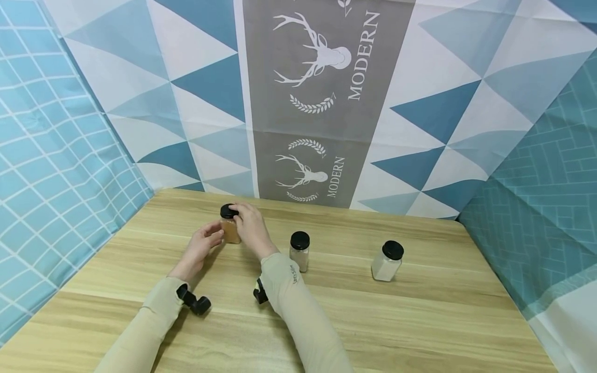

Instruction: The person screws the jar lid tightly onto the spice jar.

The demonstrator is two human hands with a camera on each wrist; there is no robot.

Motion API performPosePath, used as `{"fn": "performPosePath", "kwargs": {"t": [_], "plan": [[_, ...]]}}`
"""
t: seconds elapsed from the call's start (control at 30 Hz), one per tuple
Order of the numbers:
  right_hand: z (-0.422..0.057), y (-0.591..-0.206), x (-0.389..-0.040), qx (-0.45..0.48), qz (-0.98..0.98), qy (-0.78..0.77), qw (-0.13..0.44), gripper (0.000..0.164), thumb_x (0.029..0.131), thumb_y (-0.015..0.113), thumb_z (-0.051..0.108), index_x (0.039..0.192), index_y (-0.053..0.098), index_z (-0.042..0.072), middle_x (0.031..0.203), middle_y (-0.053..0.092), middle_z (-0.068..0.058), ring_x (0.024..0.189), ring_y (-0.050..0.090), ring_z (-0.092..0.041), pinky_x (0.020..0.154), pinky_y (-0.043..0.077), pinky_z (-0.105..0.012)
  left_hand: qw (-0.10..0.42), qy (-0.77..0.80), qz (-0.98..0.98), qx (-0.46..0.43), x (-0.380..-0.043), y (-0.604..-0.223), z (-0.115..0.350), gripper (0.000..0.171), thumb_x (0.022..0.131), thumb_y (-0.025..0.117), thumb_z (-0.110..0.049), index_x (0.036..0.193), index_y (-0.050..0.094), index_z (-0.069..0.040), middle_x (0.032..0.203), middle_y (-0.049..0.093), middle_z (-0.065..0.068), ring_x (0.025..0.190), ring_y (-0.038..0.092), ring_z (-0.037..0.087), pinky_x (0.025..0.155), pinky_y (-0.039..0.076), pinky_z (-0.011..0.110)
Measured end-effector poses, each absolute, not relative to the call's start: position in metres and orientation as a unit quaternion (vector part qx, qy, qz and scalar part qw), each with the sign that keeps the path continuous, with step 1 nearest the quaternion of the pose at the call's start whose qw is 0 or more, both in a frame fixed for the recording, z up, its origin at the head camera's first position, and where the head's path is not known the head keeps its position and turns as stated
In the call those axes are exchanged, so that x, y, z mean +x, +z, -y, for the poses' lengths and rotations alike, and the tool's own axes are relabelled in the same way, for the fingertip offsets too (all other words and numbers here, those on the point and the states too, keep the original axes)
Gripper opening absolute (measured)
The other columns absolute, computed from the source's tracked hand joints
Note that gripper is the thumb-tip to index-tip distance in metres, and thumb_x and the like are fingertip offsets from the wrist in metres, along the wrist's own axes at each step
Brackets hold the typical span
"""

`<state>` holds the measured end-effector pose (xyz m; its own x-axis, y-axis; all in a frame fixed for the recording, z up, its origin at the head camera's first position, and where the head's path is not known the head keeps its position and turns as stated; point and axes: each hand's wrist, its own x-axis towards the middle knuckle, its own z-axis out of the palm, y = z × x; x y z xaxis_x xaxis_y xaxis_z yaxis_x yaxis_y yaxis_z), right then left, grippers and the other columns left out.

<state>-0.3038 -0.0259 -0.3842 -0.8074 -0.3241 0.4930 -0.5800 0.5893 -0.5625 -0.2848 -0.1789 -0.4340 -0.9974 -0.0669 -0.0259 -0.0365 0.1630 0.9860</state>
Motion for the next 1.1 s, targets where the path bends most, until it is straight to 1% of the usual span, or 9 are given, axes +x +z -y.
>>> {"fn": "performPosePath", "kwargs": {"t": [0.13,0.3,0.67,0.83,1.1], "plan": [[0.0269,-0.3832,-0.3039,0.259,0.876,0.371,0.168,0.028,0.089,0.057,0.010,0.116,0.062,0.014,0.122,0.057,-0.002,0.116,0.051,-0.017,0.097,0.041,-0.028,0.015,-0.647,0.762,0.031,-0.2847,-0.4336,0.1787,0.042,0.095,0.045,-0.011,0.135,0.038,0.001,0.135,0.042,0.020,0.119,0.043,0.029,0.097,0.040,0.041],[0.0278,-0.3824,-0.3039,0.254,0.879,0.371,0.160,0.027,0.089,0.057,0.012,0.116,0.062,0.014,0.122,0.057,-0.004,0.115,0.051,-0.018,0.097,0.041,-0.029,0.014,-0.644,0.764,0.032,-0.2850,-0.4342,0.1780,0.042,0.095,0.045,-0.011,0.134,0.039,0.001,0.135,0.042,0.019,0.118,0.044,0.028,0.095,0.041,0.040],[0.0271,-0.3836,-0.3044,0.263,0.872,0.368,0.186,0.025,0.088,0.058,0.010,0.112,0.064,0.014,0.119,0.060,-0.004,0.113,0.053,-0.018,0.097,0.041,-0.029,0.016,-0.648,0.761,0.033,-0.2851,-0.4338,0.1786,0.043,0.095,0.046,-0.011,0.135,0.038,0.001,0.135,0.042,0.019,0.119,0.043,0.029,0.096,0.040,0.041],[0.0271,-0.3845,-0.3049,0.253,0.870,0.379,0.188,0.026,0.088,0.059,0.009,0.112,0.064,0.015,0.114,0.061,-0.004,0.108,0.055,-0.018,0.093,0.044,-0.029,0.013,-0.649,0.760,0.032,-0.2854,-0.4335,0.1782,0.043,0.095,0.046,-0.012,0.135,0.038,0.001,0.136,0.041,0.019,0.120,0.043,0.029,0.096,0.040,0.040],[0.0245,-0.3857,-0.3068,0.242,0.873,0.386,0.174,0.029,0.089,0.057,0.009,0.117,0.062,0.014,0.112,0.058,-0.005,0.102,0.057,-0.017,0.087,0.047,-0.025,0.015,-0.647,0.761,0.033,-0.2843,-0.4332,0.1785,0.043,0.095,0.045,-0.011,0.135,0.038,0.001,0.135,0.042,0.020,0.120,0.043,0.029,0.096,0.040,0.040]]}}
